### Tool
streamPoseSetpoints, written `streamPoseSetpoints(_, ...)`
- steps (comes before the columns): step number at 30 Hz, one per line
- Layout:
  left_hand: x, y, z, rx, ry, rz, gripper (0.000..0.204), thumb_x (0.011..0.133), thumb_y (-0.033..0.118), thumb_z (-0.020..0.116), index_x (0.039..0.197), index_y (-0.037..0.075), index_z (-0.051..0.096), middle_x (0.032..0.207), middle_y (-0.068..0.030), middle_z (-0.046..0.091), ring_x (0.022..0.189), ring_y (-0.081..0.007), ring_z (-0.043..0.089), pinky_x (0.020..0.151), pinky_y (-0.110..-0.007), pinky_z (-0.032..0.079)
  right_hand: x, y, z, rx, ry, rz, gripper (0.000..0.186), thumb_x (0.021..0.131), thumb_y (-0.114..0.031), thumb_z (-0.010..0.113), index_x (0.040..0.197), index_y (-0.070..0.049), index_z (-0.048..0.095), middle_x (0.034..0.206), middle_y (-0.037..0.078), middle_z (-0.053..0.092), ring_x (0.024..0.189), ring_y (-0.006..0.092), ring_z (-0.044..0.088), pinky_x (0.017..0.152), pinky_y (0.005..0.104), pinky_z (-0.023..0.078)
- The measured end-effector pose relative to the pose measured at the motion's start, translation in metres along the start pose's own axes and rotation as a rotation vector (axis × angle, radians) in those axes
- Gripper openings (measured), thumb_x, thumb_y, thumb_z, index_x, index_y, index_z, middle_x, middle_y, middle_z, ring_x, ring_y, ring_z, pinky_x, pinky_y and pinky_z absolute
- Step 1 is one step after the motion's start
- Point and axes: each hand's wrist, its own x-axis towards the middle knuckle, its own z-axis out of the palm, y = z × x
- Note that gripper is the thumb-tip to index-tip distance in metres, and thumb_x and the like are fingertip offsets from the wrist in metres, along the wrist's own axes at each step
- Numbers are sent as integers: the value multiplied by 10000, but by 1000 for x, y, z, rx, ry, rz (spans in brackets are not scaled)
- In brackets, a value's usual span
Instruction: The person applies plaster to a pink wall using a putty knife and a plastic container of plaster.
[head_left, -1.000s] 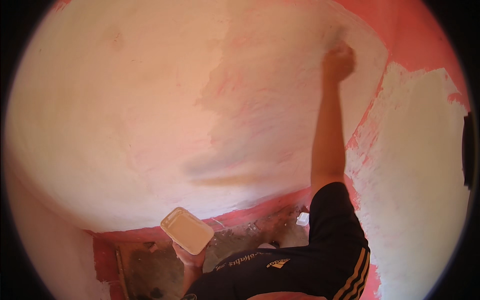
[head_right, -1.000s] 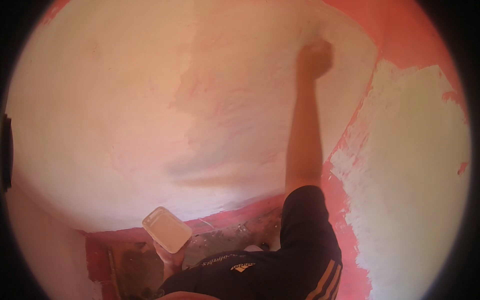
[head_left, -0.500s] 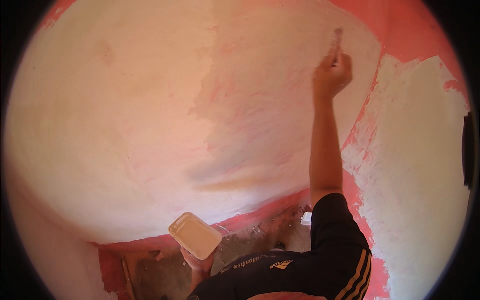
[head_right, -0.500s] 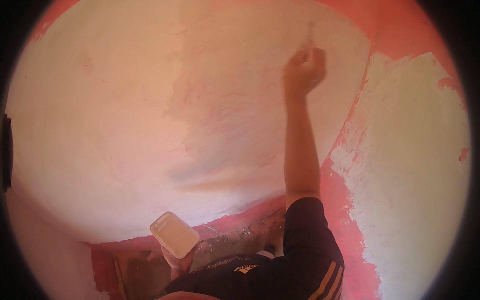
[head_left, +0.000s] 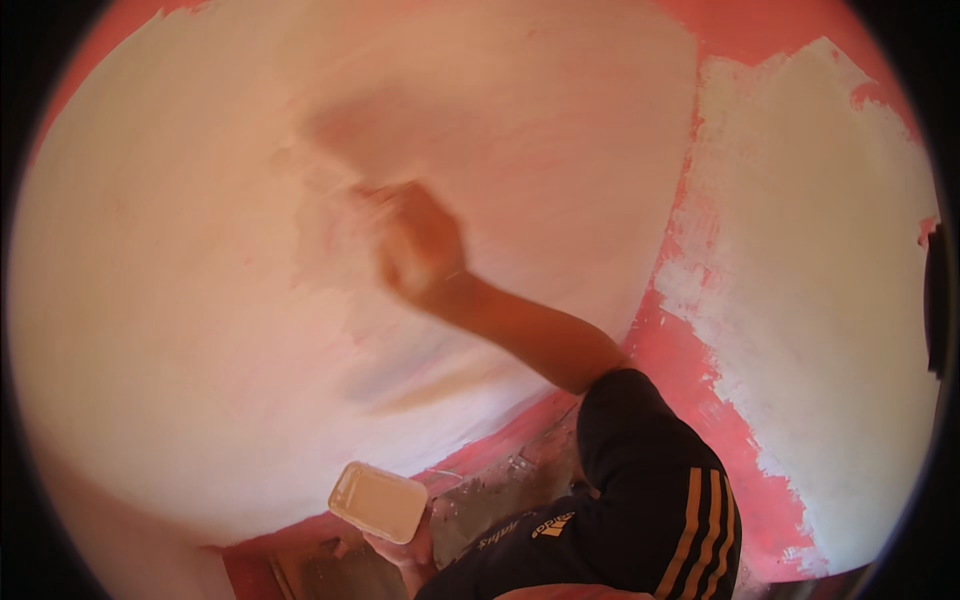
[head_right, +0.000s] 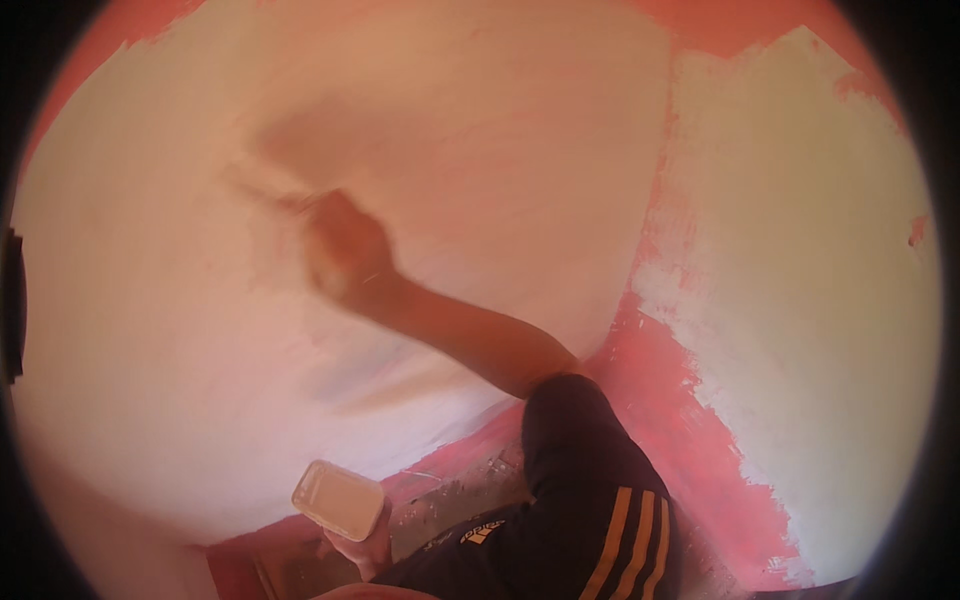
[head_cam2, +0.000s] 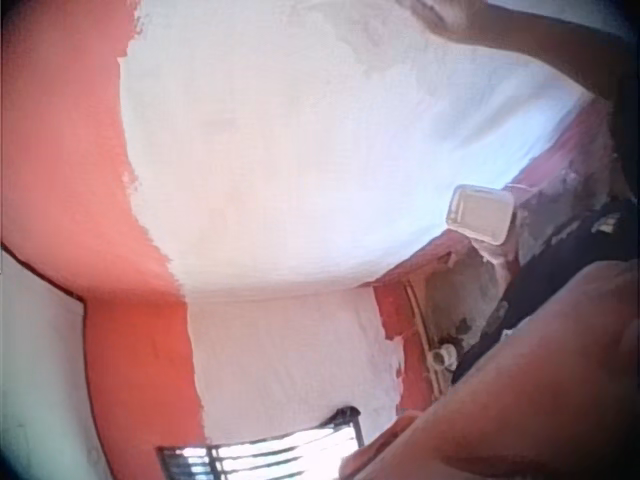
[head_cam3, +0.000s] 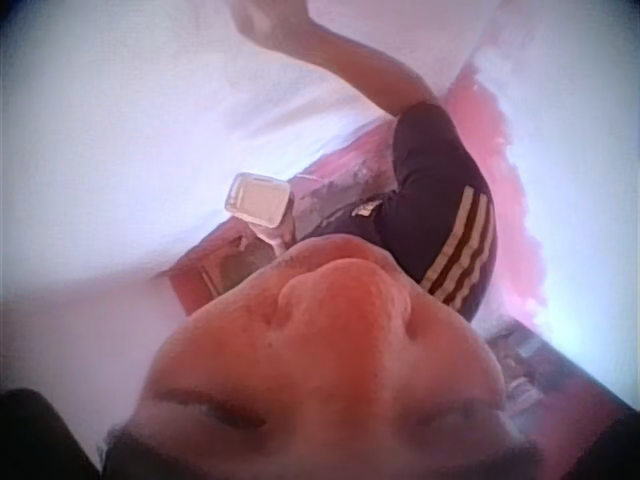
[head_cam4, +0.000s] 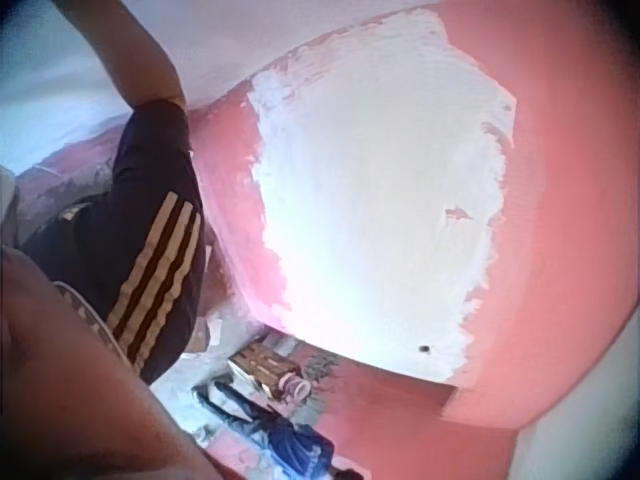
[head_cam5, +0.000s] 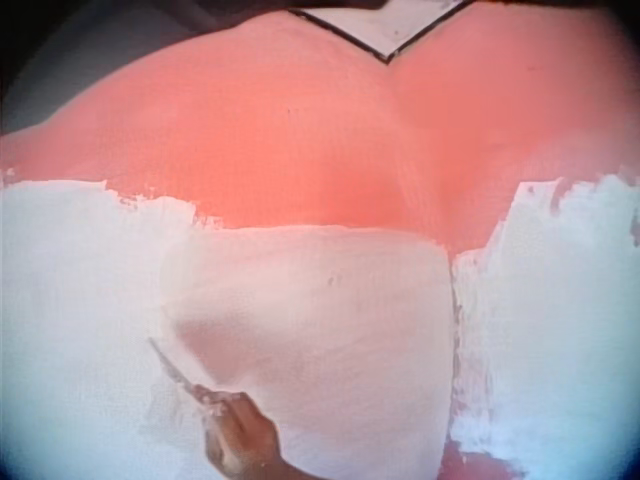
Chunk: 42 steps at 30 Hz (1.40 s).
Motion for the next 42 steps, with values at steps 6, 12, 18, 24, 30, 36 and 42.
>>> streamPoseSetpoints(6, -33, -67, 113, 580, -139, 393, 678, 602, -69, 878, 1204, 15, 579, 1051, -55, 646, 913, -152, 628, 766, -321, 544, 1, 253, -253, -477, 150, 587, 280, 1028, -187, 529, 1216, -11, 638, 835, 186, 677, 600, 273, 653, 538, 386, 490)
streamPoseSetpoints(12, -82, -154, 305, 267, -107, 108, 597, 606, -47, 884, 1136, 20, 615, 993, -45, 671, 870, -153, 641, 763, -328, 547, 21, 474, -477, -770, 244, 583, 299, 1014, -247, 559, 1202, -24, 625, 827, 149, 714, 634, 275, 682, 570, 375, 516)
streamPoseSetpoints(18, -147, -272, 463, 175, -180, -92, 587, 624, -51, 871, 1142, 26, 606, 985, -57, 671, 857, -174, 649, 754, -334, 549, -31, 697, -596, -1011, 55, 520, 393, 955, -184, 577, 1333, -80, 606, 899, 176, 720, 742, 352, 685, 700, 444, 535)
streamPoseSetpoints(24, -170, -383, 542, 382, -197, 44, 605, 615, -89, 860, 1146, 35, 597, 967, -53, 659, 844, -179, 643, 703, -338, 555, -50, 632, -471, -524, -82, 218, 549, 878, 11, 552, 1419, -79, 565, 1217, 151, 692, 905, 251, 680, 748, 371, 531)
streamPoseSetpoints(30, -177, -443, 597, 384, -222, 107, 674, 617, -101, 857, 1213, 34, 571, 1041, -62, 649, 901, -184, 644, 727, -340, 565, -48, 580, -467, -30, -59, 72, 210, 814, 16, 613, 1017, -11, 661, 847, 140, 624, 734, 306, 622, 614, 402, 539)
streamPoseSetpoints(36, -178, -431, 588, 426, -171, 127, 733, 628, -68, 878, 1271, 19, 536, 1087, -81, 643, 968, -207, 644, 798, -377, 581, -42, 734, -598, -664, 262, 224, 33, 828, -26, 621, 807, -7, 639, 767, 163, 589, 701, 347, 581, 620, 453, 465)
streamPoseSetpoints(42, -165, -400, 563, 82, -95, -134, 721, 672, -50, 865, 1302, 34, 525, 1134, -78, 636, 1000, -217, 642, 804, -389, 576, -66, 609, -458, -454, 13, 206, 530, 885, -45, 591, 1414, -60, 559, 1115, 123, 695, 869, 275, 639, 735, 414, 482)
